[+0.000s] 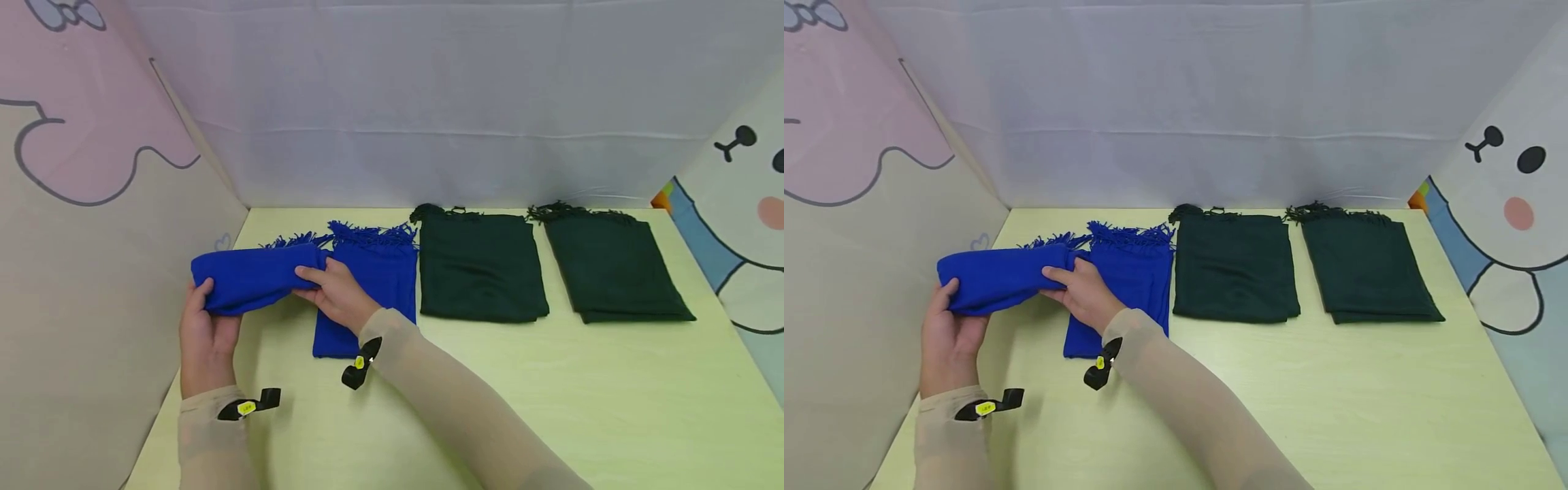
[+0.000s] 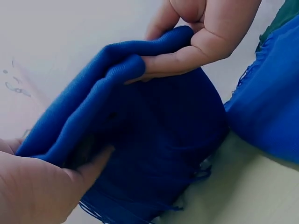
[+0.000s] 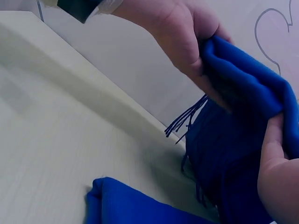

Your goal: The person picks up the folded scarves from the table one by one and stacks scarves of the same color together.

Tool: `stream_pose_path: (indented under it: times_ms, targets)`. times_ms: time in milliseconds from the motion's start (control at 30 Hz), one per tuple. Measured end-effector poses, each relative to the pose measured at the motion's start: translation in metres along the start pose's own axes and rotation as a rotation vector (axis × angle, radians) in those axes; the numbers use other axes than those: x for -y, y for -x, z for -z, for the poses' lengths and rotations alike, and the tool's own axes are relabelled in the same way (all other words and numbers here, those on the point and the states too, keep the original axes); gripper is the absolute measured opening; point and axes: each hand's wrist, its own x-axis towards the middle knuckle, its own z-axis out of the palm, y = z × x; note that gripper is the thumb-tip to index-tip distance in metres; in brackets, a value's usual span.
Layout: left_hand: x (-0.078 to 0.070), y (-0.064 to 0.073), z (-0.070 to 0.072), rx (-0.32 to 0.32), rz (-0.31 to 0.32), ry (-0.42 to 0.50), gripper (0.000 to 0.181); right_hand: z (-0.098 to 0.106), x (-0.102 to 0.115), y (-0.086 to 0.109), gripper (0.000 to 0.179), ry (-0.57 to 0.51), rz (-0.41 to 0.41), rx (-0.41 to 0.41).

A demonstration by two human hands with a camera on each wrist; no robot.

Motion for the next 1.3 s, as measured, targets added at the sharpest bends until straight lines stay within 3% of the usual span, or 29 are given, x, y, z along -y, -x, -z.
stream_pose_path:
  times_ms: [200,333,500,867,1133,1300]
  targets:
    - [0.012,0.000,-0.008,0.077,-0.093,-0.001,0.029,0.010,0.004,0.007,0.069,0.008,0.033,0.037]
    - [0.018,0.001,-0.014,0.126,-0.117,-0.040,0.030,0.013,0.010,0.014,0.049,0.033,0.062,0.083]
    - [0.024,0.001,-0.024,0.181,-0.141,-0.115,0.032,0.017,0.020,0.021,0.041,0.025,0.103,0.121]
    - [0.039,0.004,-0.042,0.247,-0.124,-0.192,0.028,0.021,0.042,0.034,0.035,-0.006,0.179,0.163]
    - [0.054,-0.004,-0.059,0.300,-0.051,-0.150,0.024,0.024,0.061,0.042,0.033,-0.037,0.245,0.102]
    - [0.066,-0.011,-0.068,0.320,-0.032,-0.182,0.021,0.030,0.071,0.044,0.033,-0.044,0.276,0.060]
